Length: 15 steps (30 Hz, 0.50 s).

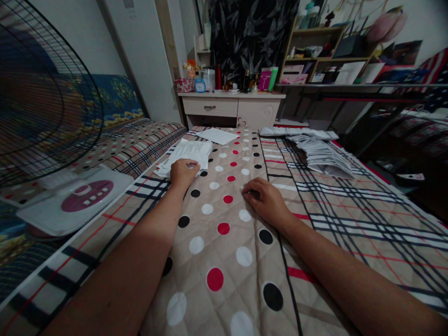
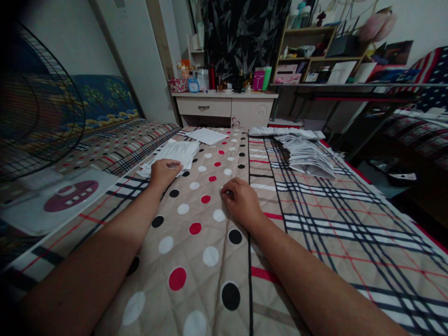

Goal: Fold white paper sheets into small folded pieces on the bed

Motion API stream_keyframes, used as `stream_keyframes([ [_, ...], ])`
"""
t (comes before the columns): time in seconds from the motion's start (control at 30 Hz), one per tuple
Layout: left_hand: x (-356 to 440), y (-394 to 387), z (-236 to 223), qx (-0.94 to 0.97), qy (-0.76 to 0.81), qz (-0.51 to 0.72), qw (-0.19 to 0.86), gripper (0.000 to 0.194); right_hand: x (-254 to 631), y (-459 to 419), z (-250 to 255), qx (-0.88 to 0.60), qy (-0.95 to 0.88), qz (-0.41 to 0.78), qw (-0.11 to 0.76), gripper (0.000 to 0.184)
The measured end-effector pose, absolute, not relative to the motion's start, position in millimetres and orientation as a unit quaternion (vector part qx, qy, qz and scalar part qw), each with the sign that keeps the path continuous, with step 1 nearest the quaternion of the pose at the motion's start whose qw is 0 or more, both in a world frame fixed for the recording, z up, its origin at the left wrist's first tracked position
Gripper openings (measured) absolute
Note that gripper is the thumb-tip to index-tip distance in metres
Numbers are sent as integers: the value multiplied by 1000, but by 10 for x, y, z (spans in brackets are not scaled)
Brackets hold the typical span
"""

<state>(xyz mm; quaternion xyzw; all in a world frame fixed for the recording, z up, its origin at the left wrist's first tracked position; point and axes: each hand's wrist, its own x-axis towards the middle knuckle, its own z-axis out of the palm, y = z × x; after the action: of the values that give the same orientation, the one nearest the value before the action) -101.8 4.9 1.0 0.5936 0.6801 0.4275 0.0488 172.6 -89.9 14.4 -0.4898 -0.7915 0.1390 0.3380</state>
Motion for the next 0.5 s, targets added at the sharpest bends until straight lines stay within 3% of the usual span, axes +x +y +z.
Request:
stream_keyframes([
  [0.1,-1006,21,58,597,661,454,-9,9,1727,-895,140,-491,-791,141,336,16],
  [0.23,-883,-34,270,574,519,625,-105,3,1723,-900,148,-488,-785,155,349,14],
  [0.37,-537,-67,447,513,432,741,29,9,1708,-909,155,-492,-744,206,403,8],
  [0.5,-113,-167,481,401,397,765,310,13,1695,-888,158,-456,-641,366,497,32],
])
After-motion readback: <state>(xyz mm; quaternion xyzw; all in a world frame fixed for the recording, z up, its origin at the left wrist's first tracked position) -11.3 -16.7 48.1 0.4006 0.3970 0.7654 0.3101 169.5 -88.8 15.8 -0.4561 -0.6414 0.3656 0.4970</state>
